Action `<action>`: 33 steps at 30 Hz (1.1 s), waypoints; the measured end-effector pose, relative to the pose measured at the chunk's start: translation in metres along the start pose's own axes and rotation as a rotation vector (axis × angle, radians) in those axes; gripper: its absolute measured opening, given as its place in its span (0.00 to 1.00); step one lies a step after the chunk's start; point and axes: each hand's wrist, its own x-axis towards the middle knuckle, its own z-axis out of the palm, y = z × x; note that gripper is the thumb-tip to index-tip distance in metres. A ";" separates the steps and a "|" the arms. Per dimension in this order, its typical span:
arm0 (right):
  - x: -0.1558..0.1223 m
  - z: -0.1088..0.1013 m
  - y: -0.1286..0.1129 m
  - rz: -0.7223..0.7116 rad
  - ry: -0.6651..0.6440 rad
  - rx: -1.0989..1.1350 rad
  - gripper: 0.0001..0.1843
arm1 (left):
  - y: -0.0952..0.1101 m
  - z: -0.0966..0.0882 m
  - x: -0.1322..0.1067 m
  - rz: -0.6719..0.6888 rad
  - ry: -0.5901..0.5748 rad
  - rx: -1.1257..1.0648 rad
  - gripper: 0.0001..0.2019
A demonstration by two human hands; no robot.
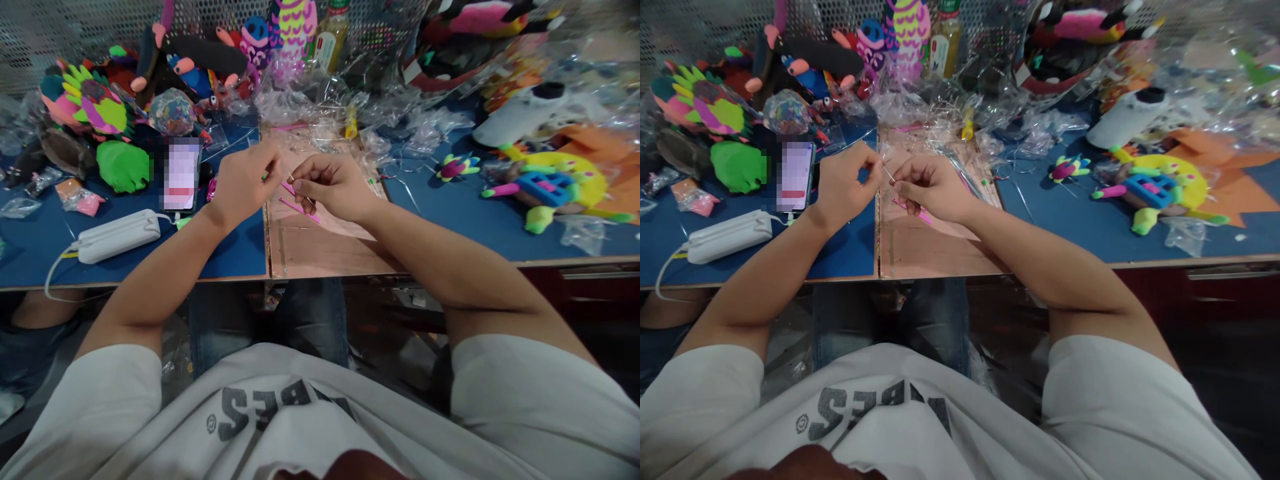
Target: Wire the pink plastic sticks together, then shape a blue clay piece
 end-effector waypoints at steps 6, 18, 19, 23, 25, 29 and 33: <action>-0.006 0.000 -0.003 -0.085 0.048 -0.273 0.10 | 0.007 -0.008 0.003 0.049 -0.086 0.109 0.07; -0.032 0.042 -0.060 0.065 -0.018 -1.647 0.17 | 0.038 -0.035 0.004 0.204 -0.365 0.369 0.13; -0.039 0.045 -0.064 0.045 -0.018 -1.677 0.18 | 0.042 -0.036 0.001 0.203 -0.393 0.343 0.12; -0.065 0.042 -0.076 -0.141 -0.030 -1.640 0.18 | 0.062 -0.048 -0.018 0.163 -0.456 0.044 0.08; -0.077 0.039 -0.078 -0.246 -0.033 -1.596 0.17 | 0.074 -0.057 -0.031 0.109 -0.406 -0.157 0.06; -0.101 0.047 -0.083 -0.445 0.001 -1.564 0.16 | 0.098 -0.076 -0.058 0.037 -0.337 -0.332 0.06; -0.123 0.072 -0.086 -0.517 0.008 -1.466 0.13 | 0.123 -0.087 -0.085 -0.008 -0.279 -0.283 0.08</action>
